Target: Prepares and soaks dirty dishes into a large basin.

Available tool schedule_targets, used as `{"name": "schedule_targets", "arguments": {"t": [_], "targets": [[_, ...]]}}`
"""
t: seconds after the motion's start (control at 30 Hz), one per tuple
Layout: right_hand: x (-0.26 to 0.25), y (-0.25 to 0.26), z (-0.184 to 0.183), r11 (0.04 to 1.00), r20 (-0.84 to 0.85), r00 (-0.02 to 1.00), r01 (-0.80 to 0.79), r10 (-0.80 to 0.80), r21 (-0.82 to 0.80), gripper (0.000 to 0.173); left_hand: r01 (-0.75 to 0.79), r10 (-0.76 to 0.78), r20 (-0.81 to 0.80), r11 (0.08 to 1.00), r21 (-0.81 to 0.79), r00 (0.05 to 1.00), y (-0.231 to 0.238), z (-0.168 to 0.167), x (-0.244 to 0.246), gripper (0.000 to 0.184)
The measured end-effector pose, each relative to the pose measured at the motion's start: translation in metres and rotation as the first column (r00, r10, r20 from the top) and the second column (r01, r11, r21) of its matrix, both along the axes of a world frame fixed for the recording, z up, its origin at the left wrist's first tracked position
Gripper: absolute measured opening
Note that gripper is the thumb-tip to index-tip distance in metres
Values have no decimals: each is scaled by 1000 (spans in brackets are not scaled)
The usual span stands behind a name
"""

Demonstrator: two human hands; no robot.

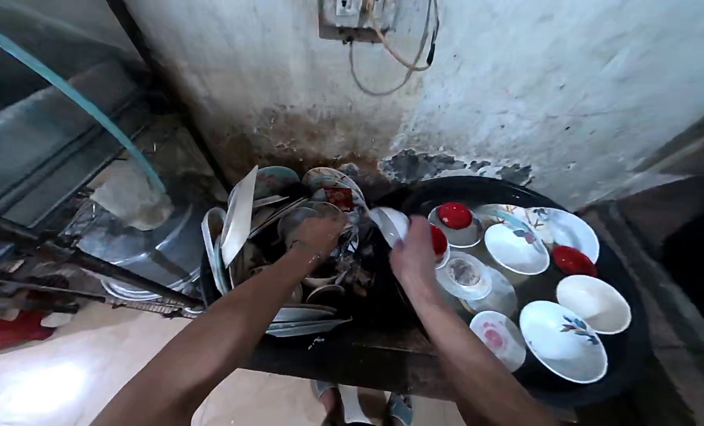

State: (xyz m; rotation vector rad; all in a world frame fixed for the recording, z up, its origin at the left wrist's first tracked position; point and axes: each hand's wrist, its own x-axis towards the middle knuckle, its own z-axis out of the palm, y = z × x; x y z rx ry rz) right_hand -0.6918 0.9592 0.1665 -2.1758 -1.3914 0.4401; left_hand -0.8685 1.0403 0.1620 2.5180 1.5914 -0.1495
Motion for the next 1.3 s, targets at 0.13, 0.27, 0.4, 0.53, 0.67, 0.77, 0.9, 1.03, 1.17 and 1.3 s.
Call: {"name": "schedule_targets", "arguments": {"t": [0.13,0.27,0.4,0.53,0.67,0.77,0.9,1.03,1.17,1.3], "targets": [[55,-62,-51,985,82,991,118,-108,-128,55,99,-144,284,981,167,948,-16,27,34,39],[86,-101,-84,920,117,968,246,-220,-305,48,78,-235,481,943,323,845,-36,12,110,36],[102,-110,-98,874,166,961,270,-221,-404,50,172,-177,483,984,56,857,-57,-9,184,38],[119,-107,-113,866,9,963,247,-270,-436,56,329,-194,534,929,-170,823,-68,-22,192,53],[129,-106,-127,874,-334,855,241,-397,-421,45,242,-164,325,945,-218,931,-41,-21,98,22],[121,-100,-119,886,-702,541,296,-464,-357,35,116,-156,-60,896,-429,986,-14,-50,17,32],[87,-71,-84,943,-875,366,215,-318,-253,36,39,-144,-167,858,-513,975,-16,-98,-32,48],[36,-32,-46,976,-884,416,71,-216,-205,38,86,-106,-17,878,-471,994,-6,-83,-33,69],[-16,2,-26,983,-798,590,-39,-121,-178,43,66,-11,114,868,-492,993,8,-64,-36,53],[-54,26,8,984,-340,935,-143,99,-107,49,99,-35,146,884,-458,989,8,-54,-28,41]]}}
